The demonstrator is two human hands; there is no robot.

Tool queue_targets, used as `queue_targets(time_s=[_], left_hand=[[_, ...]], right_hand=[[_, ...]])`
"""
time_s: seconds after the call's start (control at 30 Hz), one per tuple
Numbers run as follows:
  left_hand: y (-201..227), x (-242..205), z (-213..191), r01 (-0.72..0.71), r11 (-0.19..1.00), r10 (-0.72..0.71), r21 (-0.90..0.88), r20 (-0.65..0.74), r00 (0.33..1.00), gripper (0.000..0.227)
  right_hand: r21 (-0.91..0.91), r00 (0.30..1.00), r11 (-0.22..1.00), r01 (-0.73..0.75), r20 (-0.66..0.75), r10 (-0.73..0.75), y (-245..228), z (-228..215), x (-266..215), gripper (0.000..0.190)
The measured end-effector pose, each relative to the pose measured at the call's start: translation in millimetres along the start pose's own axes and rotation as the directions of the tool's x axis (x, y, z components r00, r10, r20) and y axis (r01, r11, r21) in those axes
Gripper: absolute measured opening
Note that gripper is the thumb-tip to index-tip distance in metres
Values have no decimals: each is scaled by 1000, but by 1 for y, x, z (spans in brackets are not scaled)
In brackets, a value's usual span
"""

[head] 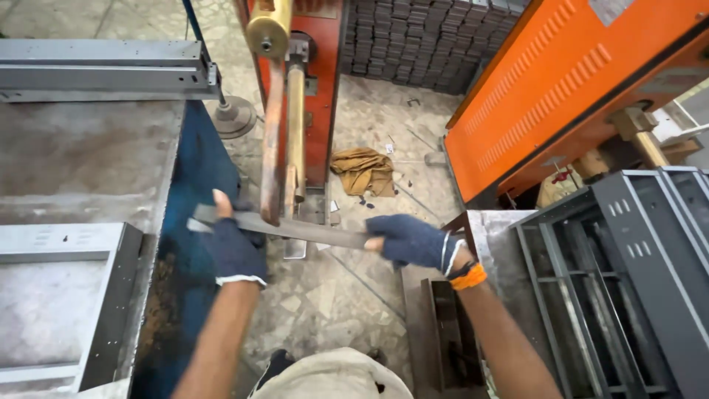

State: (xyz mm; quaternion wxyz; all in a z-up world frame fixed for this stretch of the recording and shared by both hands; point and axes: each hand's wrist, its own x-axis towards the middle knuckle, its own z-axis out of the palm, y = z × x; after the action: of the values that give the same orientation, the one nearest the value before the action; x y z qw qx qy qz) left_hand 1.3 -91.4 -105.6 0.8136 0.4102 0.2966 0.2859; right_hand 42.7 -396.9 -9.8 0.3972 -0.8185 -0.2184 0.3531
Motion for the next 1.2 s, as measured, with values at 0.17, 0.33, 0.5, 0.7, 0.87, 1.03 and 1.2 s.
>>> queue_targets(time_s=[0.17,0.33,0.5,0.7,0.87,1.03,1.2], left_hand=[[-7,-20,-1,35,999,-38,-26,-160,986,30],[37,23,-43,-133,991,124,-10,-284,951,36],[19,6,-32,5,1000,-12,-28,-274,962,42],[2,-27,16,140,989,-147,-47,-260,954,38],[2,1,1,47,991,-70,-128,-185,980,41],[-1,-3,20,73,980,-125,-185,-284,951,46],[-16,-5,13,125,965,-169,-230,-179,969,44]], right_hand=[[-433,974,900,-61,-224,-42,-31,-14,10,37],[-573,815,788,226,-331,-475,-43,59,56,32],[-615,810,738,277,-263,-524,-20,26,53,30],[-260,964,964,-54,-264,-17,-15,-13,26,46],[-484,860,875,2,-446,-248,-23,19,24,41],[-596,782,800,70,-465,-415,-38,15,5,34],[-285,910,932,-222,-404,93,-38,-5,10,38]])
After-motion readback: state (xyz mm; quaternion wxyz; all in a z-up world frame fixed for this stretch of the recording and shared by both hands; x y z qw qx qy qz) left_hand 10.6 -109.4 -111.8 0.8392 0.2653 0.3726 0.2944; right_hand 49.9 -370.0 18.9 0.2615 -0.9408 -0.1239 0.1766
